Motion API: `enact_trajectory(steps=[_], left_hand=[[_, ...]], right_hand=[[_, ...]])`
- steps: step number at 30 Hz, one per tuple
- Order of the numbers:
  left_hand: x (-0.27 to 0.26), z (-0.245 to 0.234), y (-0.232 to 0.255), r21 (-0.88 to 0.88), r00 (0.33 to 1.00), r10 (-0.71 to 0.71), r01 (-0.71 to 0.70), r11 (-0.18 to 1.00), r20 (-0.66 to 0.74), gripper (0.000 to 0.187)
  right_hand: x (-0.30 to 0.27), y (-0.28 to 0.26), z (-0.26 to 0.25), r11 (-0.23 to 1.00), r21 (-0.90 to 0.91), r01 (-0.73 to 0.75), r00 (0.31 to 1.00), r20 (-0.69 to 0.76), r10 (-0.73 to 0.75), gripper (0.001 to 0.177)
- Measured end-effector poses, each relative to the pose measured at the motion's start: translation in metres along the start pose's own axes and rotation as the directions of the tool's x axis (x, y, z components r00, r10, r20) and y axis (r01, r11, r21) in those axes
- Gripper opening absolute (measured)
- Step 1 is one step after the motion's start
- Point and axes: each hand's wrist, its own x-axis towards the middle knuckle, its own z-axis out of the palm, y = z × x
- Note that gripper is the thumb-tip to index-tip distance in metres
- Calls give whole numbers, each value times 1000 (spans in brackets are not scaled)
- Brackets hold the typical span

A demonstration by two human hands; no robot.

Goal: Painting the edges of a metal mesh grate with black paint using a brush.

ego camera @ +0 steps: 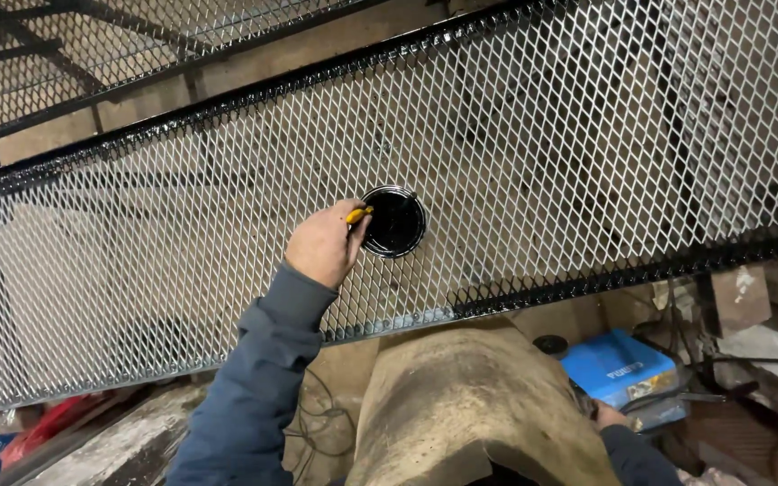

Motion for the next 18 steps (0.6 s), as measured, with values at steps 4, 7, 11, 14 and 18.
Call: enact_trajectory(steps=[4,7,11,14,18], left_hand=[[-1,-1,3,-2,999,22,-22,1000,-32,20],[-2,-2,2,-5,999,26,-27,1000,-32,20],[-1,-1,0,-11,999,-23,24,1000,40,17],[-2,0,0,-5,999,-16,16,1000,29,19],[-4,0,0,1,1000,5,-5,1000,0,19]], right_hand=[[12,-8,-6,994,-83,-65,997,47,69,59],[15,-7,-7,998,-63,4,997,73,1,74],[16,-4,-6,995,-6,104,994,19,-104,59],[16,-10,-6,998,-55,36,996,81,-32,62],[16,-12,-3,1000,-2,-16,999,32,16,62]])
